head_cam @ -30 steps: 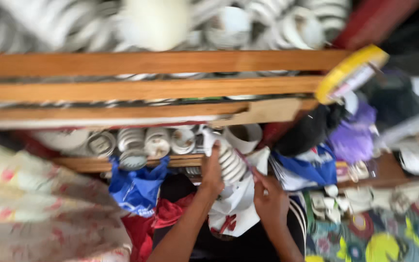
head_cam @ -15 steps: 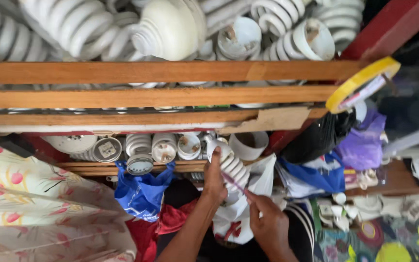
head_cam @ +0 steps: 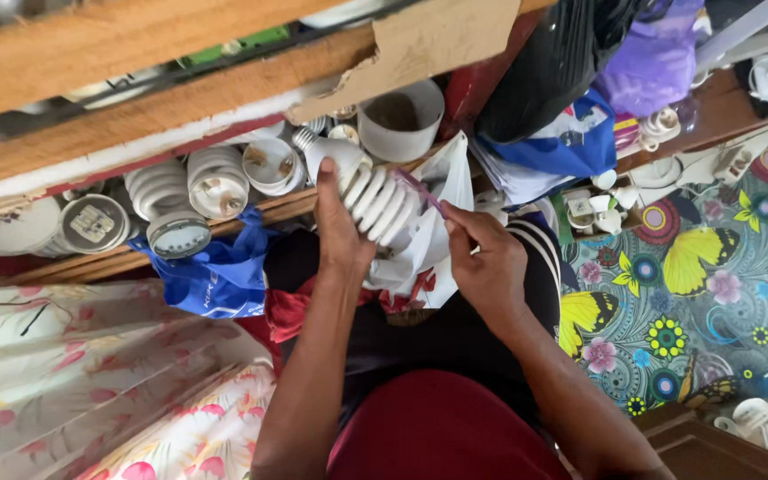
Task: The person cleans a spiral CFL light bulb using a red cloth and a small brush. They wipe the bulb's surface and base, then use the brush to clean the spiral grooves. The person handles the bulb carefully, rotating it to access different areas.
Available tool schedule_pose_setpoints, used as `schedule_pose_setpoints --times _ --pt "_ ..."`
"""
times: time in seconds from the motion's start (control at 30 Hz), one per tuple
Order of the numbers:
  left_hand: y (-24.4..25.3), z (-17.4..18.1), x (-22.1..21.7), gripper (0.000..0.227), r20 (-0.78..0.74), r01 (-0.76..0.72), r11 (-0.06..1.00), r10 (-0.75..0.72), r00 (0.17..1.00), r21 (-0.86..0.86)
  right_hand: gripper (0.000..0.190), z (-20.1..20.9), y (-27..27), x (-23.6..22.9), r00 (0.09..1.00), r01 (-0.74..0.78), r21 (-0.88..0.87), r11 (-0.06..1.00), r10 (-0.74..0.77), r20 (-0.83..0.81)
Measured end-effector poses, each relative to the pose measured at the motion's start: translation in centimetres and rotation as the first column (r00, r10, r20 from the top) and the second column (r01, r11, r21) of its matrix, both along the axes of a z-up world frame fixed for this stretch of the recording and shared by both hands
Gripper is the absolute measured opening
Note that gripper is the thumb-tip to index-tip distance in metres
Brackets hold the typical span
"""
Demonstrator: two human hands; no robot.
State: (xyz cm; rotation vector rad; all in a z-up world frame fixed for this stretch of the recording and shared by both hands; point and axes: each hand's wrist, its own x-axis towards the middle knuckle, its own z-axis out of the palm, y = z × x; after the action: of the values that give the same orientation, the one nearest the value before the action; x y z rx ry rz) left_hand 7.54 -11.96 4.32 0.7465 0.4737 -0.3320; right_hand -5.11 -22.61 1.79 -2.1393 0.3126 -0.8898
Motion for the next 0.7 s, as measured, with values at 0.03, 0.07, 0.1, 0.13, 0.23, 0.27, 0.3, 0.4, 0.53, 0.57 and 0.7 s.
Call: schedule_pose_setpoints --times 0.03,0.07,0.1,0.13,0.23,0.27,0.3,0.4,0.53,0.57,0.7 --pt "0.1 -0.2 -0.2 0.044 -0.005 0.001 1.000 -0.001 1.000 0.005 0.028 0.4 0.9 -0.4 1.000 0.001 0.005 1.000 -0.001 -0.005" --pt "0.2 -0.2 -0.2 0.044 -0.005 0.007 1.000 -0.007 1.000 0.009 0.026 0.9 1.8 -0.7 1.000 -0.011 -0.013 1.000 0.010 -0.025" --pt "0.2 -0.2 -0.2 0.044 -0.005 0.013 1.000 -0.013 1.000 0.013 0.025 1.4 2.6 -1.0 0.999 -0.023 -0.030 0.999 0.021 -0.046" --pt "0.1 -0.3 -0.2 0.044 -0.010 0.022 1.000 -0.021 1.000 0.014 0.025 1.0 2.3 -0.8 0.999 -0.014 -0.030 0.999 0.013 -0.051" --pt "0.3 -1.0 -0.8 0.044 -0.028 0.033 0.999 -0.032 0.999 0.017 0.023 0.2 2.1 -1.3 0.998 -0.039 0.041 0.998 0.041 -0.043" --pt "0.4 -1.0 -0.6 0.044 -0.023 0.033 0.999 -0.033 0.999 0.018 0.023 0.4 2.3 -1.5 0.998 -0.042 -0.035 0.999 0.040 -0.055" --pt "0.5 -1.0 -0.4 0.044 -0.019 0.034 0.999 -0.034 0.999 0.019 0.024 0.7 2.5 -1.7 0.997 -0.045 -0.112 0.993 0.037 -0.067" --pt "0.4 -1.1 -0.4 0.045 -0.013 0.059 0.998 -0.059 0.998 0.007 0.022 -0.5 -0.5 0.6 0.998 -0.058 0.007 0.998 0.058 0.015" --pt "0.3 -1.0 -0.8 0.045 0.002 0.067 0.998 -0.067 0.998 0.004 0.022 0.2 1.9 -1.1 0.996 -0.028 -0.194 0.981 0.011 -0.087" --pt "0.3 -1.1 -0.8 0.045 0.003 0.063 0.998 -0.063 0.998 0.004 0.024 -0.1 1.3 -0.4 0.998 -0.032 -0.086 0.996 0.027 -0.060" --pt "-0.4 -0.9 -1.5 0.045 0.015 0.072 0.997 -0.072 0.997 -0.003 0.027 1.1 3.6 -1.7 0.993 -0.037 -0.197 0.980 0.013 -0.119"
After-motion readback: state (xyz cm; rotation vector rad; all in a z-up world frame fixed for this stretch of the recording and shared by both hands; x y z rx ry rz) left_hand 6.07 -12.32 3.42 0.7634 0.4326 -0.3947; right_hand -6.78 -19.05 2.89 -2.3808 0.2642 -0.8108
